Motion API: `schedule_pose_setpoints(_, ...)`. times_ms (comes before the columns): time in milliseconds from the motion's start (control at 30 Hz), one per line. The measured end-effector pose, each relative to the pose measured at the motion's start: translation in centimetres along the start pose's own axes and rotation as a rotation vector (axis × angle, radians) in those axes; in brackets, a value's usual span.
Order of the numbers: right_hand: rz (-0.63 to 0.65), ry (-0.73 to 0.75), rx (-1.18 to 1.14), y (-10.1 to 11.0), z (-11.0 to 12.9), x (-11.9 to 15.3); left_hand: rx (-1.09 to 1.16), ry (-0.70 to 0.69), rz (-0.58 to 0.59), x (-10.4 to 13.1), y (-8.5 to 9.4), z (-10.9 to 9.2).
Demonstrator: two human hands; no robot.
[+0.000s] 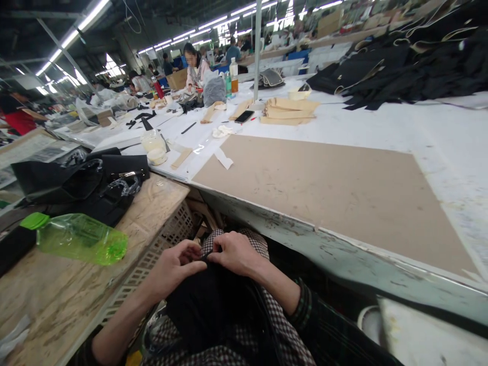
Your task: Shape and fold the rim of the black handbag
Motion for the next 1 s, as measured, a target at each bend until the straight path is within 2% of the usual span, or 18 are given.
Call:
schedule_pose_setpoints(67, -0.014, -0.001, -0.004, 0.2, -0.4, 0.0, 0.046, -0.019, 0.114, -1.3, -1.8, -0.5)
schedule_pose_setpoints(167, 0.007, 0.033, -0.067, 0.5, -1.0, 0.3, 0.095, -0.013, 0.184, -2.4, -3.1, -0.2)
schedule_pose_setpoints(267, 0.036, 0.085, -0.195, 1.0, -1.3, 1.0, 0.099, 0.000, 0.169, -2.6, -3.0, 0.4)
schedule_pose_setpoints(400, 0.006, 0.061, -0.308, 1.7, -1.7, 1.9, 0.131, 0.020, 0.174, -2.4, -3.0, 1.0)
schedule_pose_setpoints(733, -0.073, -0.012, -0.231, 1.4, -2.2, 1.9, 0.178, 0.008, 0.263, -2.0, -3.7, 0.3)
schedule_pose_setpoints(867, -0.068, -0.035, -0.222, 1.1, -2.3, 1.8, 0.197, 0.002, 0.267, -1.9, -3.8, 0.2)
schedule_pose_setpoints(1000, -0.134, -0.038, -0.222, 1.6, -2.2, 2.2, 0.129, -0.031, 0.268, -1.6, -3.6, -0.5)
Point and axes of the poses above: each hand's wrist, its own x-axis away from the middle knuckle, its own y-axis out of the back of the hand, z = x × y, the point moved 7 cm from there along -x, towards the middle knuckle, and after that the axes turned 4 degrees about y, right-handed, at the moved point
